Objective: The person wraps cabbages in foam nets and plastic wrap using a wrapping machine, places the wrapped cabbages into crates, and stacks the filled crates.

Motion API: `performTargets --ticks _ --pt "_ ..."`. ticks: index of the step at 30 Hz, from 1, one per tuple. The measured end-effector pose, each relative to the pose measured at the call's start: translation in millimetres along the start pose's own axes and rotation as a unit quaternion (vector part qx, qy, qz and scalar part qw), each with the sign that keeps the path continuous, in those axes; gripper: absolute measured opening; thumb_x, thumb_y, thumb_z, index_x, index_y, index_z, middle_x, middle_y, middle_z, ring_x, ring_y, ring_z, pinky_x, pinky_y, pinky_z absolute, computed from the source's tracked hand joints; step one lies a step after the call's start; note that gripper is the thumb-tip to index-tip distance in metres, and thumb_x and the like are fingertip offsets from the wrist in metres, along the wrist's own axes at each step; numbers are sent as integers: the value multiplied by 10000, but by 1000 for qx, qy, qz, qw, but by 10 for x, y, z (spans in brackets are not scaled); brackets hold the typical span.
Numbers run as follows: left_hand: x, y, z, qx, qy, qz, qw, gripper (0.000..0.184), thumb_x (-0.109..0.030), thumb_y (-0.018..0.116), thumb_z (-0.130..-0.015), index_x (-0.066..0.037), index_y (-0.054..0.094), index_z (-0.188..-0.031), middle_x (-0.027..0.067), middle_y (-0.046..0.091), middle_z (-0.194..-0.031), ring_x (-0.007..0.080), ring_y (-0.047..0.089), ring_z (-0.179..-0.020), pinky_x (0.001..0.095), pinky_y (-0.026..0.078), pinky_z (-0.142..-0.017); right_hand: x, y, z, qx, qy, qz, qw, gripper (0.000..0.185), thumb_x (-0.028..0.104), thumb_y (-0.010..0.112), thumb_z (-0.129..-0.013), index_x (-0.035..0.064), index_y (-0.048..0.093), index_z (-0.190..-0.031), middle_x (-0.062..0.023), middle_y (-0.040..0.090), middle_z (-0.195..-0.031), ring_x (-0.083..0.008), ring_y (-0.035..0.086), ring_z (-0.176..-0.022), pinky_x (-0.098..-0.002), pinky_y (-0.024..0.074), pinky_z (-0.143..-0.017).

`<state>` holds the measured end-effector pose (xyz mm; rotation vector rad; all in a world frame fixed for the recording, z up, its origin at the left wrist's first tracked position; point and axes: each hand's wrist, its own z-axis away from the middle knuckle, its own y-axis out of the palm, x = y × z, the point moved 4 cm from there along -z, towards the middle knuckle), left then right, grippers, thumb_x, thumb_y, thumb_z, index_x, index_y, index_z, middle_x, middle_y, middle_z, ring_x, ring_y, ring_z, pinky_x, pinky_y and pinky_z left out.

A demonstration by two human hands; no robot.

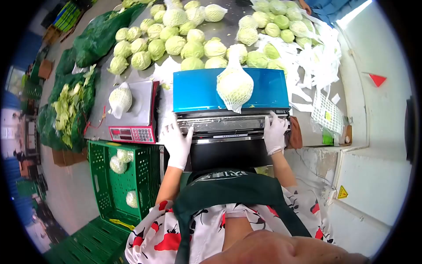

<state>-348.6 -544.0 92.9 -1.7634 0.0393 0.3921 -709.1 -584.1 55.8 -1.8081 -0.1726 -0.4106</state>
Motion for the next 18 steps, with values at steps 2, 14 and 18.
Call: performTargets --ticks 2,14,18 --pt "70 219 20 6 23 49 999 828 -263 766 -814 -32 374 -1506 123 679 -968 309 566 -1028 473 417 -951 -62 76 13 -26 -16 -38 999 237 248 608 -960 115 678 -1144 -68 683 -856 -254 596 -994 -511 276 -1131" --pt "-283 -1013 -587 314 86 673 664 725 -346 803 -810 54 548 -1358 183 656 -1146 241 639 -1025 391 477 -967 348 -1796 -677 354 -121 -535 757 174 35 715 -812 -40 717 -970 -108 679 -930 -210 625 -863 -355 451 -1011" --pt "-683 -253 -1419 151 236 405 870 1405 -392 951 -561 10 70 -1579 245 120 -1636 329 139 -1525 447 158 -1224 807 -1069 -1506 232 -213 -358 879 892 180 848 -713 -26 391 -1451 -224 523 -1382 -327 492 -1310 -396 326 -1155"
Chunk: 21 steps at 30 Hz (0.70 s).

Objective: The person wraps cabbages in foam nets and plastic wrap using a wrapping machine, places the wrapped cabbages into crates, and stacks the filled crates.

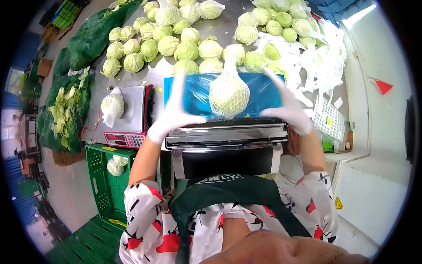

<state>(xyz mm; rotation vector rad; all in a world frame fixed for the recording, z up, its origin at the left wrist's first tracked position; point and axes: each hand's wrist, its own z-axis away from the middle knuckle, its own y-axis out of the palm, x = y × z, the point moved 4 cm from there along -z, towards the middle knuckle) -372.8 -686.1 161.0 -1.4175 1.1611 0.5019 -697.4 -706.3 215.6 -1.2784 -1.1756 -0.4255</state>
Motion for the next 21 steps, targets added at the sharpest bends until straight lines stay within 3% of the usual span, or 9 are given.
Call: performTargets --ticks 1,3,5,9,10,13,15,18,21 --pt "223 230 -135 32 32 -73 996 1439 -367 964 -523 12 58 -1575 277 126 -1620 372 125 -1522 448 150 -1228 -341 245 -157 57 -79 155 983 1080 211 867 -699 -18 237 -1546 -222 447 -1482 -303 428 -1391 -387 309 -1164" --pt "359 616 -358 123 40 -174 976 1466 -338 974 -484 21 52 -1565 302 190 -1584 418 206 -1487 438 194 -1222 -715 699 -367 105 -110 167 974 1238 287 925 -636 -9 161 -1565 -205 453 -1474 -299 448 -1377 -374 322 -1155" --pt "526 792 -417 99 -28 36 994 1389 -312 972 -524 26 113 -1561 284 339 -1528 360 363 -1430 407 293 -1186 -725 765 -511 106 -31 51 993 1193 286 922 -646 -18 206 -1551 -191 470 -1458 -279 457 -1363 -360 332 -1147" --pt "550 796 -254 80 -112 201 970 1106 -282 906 -691 35 252 -1524 217 509 -1409 260 509 -1304 346 404 -1108 -924 964 -271 65 91 -134 985 1099 359 902 -691 -61 291 -1503 -197 486 -1433 -250 479 -1331 -336 367 -1122" --pt "468 807 -99 88 -151 244 954 1033 -279 883 -732 39 282 -1510 203 529 -1389 240 525 -1280 337 419 -1092 -751 1013 -147 52 145 -246 957 937 315 846 -781 -64 346 -1477 -164 520 -1393 -197 492 -1288 -318 384 -1097" --pt "-74 816 500 182 -286 341 877 834 -368 768 -868 52 355 -1459 173 564 -1345 209 561 -1221 327 462 -1044 -294 1107 579 102 312 -387 862 687 344 657 -952 -54 407 -1453 -139 550 -1345 -171 515 -1232 -302 402 -1064" --pt "-280 914 1069 269 -365 358 816 823 -439 726 -892 48 379 -1459 170 576 -1335 208 563 -1210 336 481 -1015 -65 1180 1147 170 375 -362 836 660 394 623 -971 -39 448 -1436 -124 556 -1349 -164 521 -1223 -296 405 -1056" --pt "-268 1245 1707 355 -372 397 761 838 -543 684 -889 45 453 -1439 184 572 -1354 239 568 -1213 362 512 -967 -13 1479 1843 214 440 -371 790 651 491 547 -1001 6 486 -1432 -91 585 -1336 -133 568 -1161 -284 430 -1017" --pt "27 1426 1946 348 -504 428 665 787 -597 589 -926 39 513 -1383 161 648 -1231 217 649 -1090 375 523 -931 -182 1720 1900 187 504 -439 720 640 527 483 -1020 39 491 -1434 -69 606 -1311 -121 592 -1132 -283 451 -994"
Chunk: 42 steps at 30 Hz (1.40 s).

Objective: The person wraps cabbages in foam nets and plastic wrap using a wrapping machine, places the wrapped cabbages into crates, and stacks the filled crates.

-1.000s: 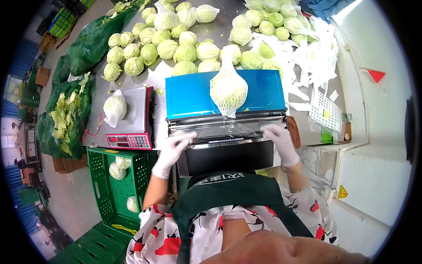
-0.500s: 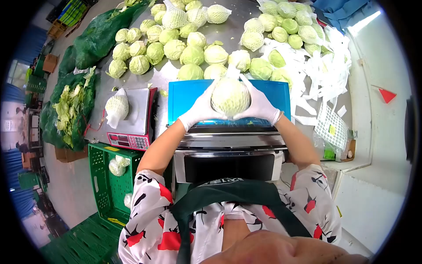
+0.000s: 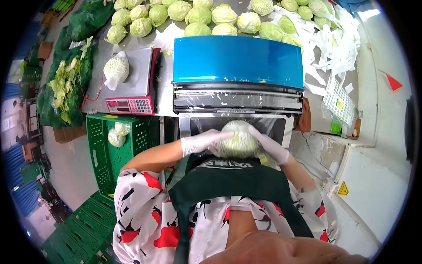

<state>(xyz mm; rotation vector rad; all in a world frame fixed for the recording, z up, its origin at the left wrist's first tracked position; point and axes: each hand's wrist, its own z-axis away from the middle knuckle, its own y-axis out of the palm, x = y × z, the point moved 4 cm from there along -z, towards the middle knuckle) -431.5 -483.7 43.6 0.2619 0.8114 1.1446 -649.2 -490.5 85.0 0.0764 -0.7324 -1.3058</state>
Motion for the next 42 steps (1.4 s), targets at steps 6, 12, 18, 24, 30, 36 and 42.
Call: performTargets --ticks 6,12,18,24,30,36,42 --pt "423 -44 183 -54 90 85 991 657 -458 563 -997 25 456 -1428 138 653 -1234 216 638 -1124 342 506 -956 -515 -281 -32 4 -33 79 996 545 392 577 -1003 31 502 -1404 -52 627 -1262 -152 602 -1118 -302 481 -955" --pt "613 -137 500 -417 423 -414 690 420 -99 524 -999 -163 500 -1413 101 603 -759 245 641 -651 337 536 -588 -835 -505 246 -355 -220 231 879 100 77 572 -958 22 646 -918 -33 623 -794 -135 584 -625 -285 460 -569" --pt "1122 -398 140 -289 366 25 884 283 -171 459 -1056 -95 628 -1270 69 684 -792 165 662 -732 346 540 -684 -1020 -724 105 -228 -227 407 855 112 84 546 -918 52 575 -815 -117 583 -711 -265 604 -655 -370 460 -584" --pt "1360 -295 -679 -181 253 -461 831 218 -222 593 -893 -65 704 -996 228 695 -887 414 673 -785 495 537 -766 -1544 -394 -724 -83 -63 130 986 58 90 586 -893 36 584 -913 -148 582 -854 -289 600 -806 -372 466 -715" --pt "271 -122 561 -343 547 -407 646 98 -118 673 -858 -41 668 -918 118 671 -761 232 682 -674 333 543 -622 -512 469 -848 133 -101 96 981 162 113 624 -892 15 588 -1017 -126 568 -1004 -242 574 -944 -339 452 -822" --pt "-81 -246 643 -294 494 139 806 394 -170 572 -997 -29 517 -1361 96 670 -1201 140 654 -972 312 525 -843 255 1124 -734 -30 -330 300 895 307 117 671 -884 -5 577 -1149 -118 557 -1151 -222 545 -1089 -329 428 -944" --pt "855 -585 851 -55 467 339 815 544 -262 565 -1007 -35 414 -1477 129 512 -1452 241 514 -1305 400 416 -1108 806 1432 -323 -310 -589 463 585 483 24 670 -882 -27 513 -1337 -191 559 -1323 -342 499 -1268 -436 361 -1096"
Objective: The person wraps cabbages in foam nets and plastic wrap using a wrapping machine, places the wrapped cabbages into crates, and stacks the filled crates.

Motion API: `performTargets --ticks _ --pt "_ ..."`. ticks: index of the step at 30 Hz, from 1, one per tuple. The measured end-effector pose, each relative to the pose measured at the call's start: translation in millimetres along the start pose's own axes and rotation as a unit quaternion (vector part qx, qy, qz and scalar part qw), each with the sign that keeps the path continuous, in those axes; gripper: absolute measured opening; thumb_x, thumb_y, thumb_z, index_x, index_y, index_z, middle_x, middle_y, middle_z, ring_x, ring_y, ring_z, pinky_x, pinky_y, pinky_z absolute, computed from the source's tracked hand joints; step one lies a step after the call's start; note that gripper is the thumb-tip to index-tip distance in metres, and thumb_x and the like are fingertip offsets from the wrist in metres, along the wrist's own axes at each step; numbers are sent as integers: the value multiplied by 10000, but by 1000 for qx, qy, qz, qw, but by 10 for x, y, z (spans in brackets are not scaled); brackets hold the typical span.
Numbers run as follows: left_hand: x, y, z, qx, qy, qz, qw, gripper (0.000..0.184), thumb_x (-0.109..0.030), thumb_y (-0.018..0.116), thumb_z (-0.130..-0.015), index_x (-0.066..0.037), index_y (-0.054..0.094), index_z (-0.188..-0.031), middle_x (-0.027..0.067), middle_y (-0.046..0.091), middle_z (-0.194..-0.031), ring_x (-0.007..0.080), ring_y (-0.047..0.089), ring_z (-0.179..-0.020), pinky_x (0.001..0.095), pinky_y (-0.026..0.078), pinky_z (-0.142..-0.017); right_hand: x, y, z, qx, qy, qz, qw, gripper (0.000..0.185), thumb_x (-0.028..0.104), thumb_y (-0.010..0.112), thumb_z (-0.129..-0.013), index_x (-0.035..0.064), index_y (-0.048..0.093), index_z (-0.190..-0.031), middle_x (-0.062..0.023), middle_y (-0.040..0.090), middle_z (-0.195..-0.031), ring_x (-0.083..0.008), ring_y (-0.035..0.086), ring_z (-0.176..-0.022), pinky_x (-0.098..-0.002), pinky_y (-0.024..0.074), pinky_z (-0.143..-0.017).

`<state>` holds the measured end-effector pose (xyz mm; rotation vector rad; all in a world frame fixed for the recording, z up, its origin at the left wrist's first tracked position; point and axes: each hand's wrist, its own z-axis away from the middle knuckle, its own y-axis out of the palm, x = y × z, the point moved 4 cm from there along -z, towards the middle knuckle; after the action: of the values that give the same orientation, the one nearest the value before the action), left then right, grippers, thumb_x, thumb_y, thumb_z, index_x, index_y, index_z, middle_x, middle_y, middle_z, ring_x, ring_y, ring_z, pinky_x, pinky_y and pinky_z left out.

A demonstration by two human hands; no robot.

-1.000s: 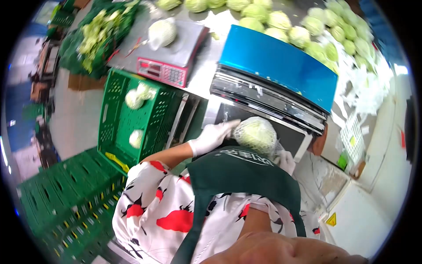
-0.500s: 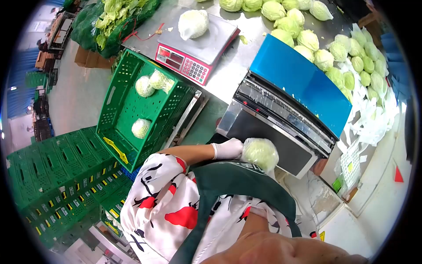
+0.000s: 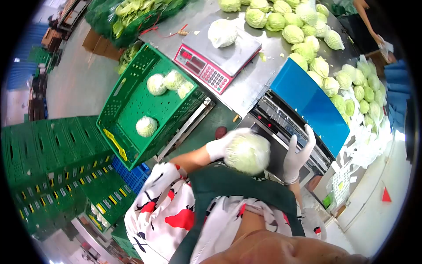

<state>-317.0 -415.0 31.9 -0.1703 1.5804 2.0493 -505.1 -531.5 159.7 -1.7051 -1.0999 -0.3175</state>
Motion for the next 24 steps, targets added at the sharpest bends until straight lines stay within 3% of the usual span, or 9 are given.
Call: performTargets --ticks 4,9,11,15,18,20,21,22,24 --pt "-555 -1151 656 -170 159 -4 972 537 -314 514 -997 -60 442 -1465 114 488 -1479 261 488 -1330 436 399 -1120 -274 -35 -292 32 49 -21 998 324 -2 651 -895 -25 613 -1215 -160 642 -1193 -287 615 -1125 -368 466 -998" --pt "-1724 -2709 2274 -371 360 76 853 558 -385 432 -981 -97 468 -1458 104 469 -1501 290 458 -1354 495 384 -1123 -1123 -198 -636 12 192 -161 968 288 89 669 -934 16 639 -1211 -119 702 -1123 -195 666 -1049 -313 498 -956" --pt "-2003 -3082 2734 -412 403 98 811 573 -413 400 -975 -112 479 -1455 100 461 -1509 302 446 -1364 518 378 -1124 -1650 -333 -881 -13 204 -125 971 271 135 651 -957 3 646 -1194 -119 716 -1099 -175 677 -1009 -295 513 -916" --pt "-2361 -2796 2237 -539 409 84 732 606 -460 451 -951 -119 452 -1451 101 486 -1474 290 462 -1343 467 414 -1082 -2886 -563 -1498 -49 253 -107 960 257 150 655 -939 -7 668 -1142 -143 716 -1067 -197 688 -961 -308 527 -874" --pt "-2465 -2471 2006 -627 408 28 663 607 -457 456 -965 -110 411 -1461 129 459 -1479 295 457 -1344 429 413 -1076 -3796 -651 -2126 -99 269 33 957 508 375 722 -862 -47 651 -1135 -200 703 -1037 -287 678 -969 -338 517 -896" --pt "-2670 -2515 1828 -669 385 -73 632 570 -405 412 -1019 -84 356 -1487 182 381 -1524 317 431 -1366 403 376 -1109 -4196 -590 -2581 -106 288 -9 952 585 429 742 -817 -46 644 -1143 -233 688 -1065 -320 668 -996 -365 510 -910" --pt "-2667 -1643 1206 -673 394 -136 611 564 -311 390 -1044 -33 283 -1523 218 315 -1559 343 375 -1418 427 355 -1149 -4399 -529 -2793 -109 299 -31 948 623 456 752 -794 -46 641 -1147 -249 681 -1079 -336 663 -1009 -379 507 -917" --pt "-2832 -1569 942 -619 438 -174 628 587 -262 398 -1046 12 228 -1537 234 318 -1558 357 352 -1439 452 351 -1166 -4651 -453 -3011 -93 341 20 935 654 449 746 -802 -53 612 -1201 -256 666 -1126 -339 647 -1058 -379 495 -943" --pt "-3029 -1084 269 -541 447 -362 614 532 -227 405 -1049 53 305 -1490 230 441 -1464 351 508 -1312 450 421 -1102 -5069 -207 -3342 -55 422 119 897 723 434 734 -818 -66 556 -1308 -268 636 -1219 -347 616 -1156 -379 472 -996"
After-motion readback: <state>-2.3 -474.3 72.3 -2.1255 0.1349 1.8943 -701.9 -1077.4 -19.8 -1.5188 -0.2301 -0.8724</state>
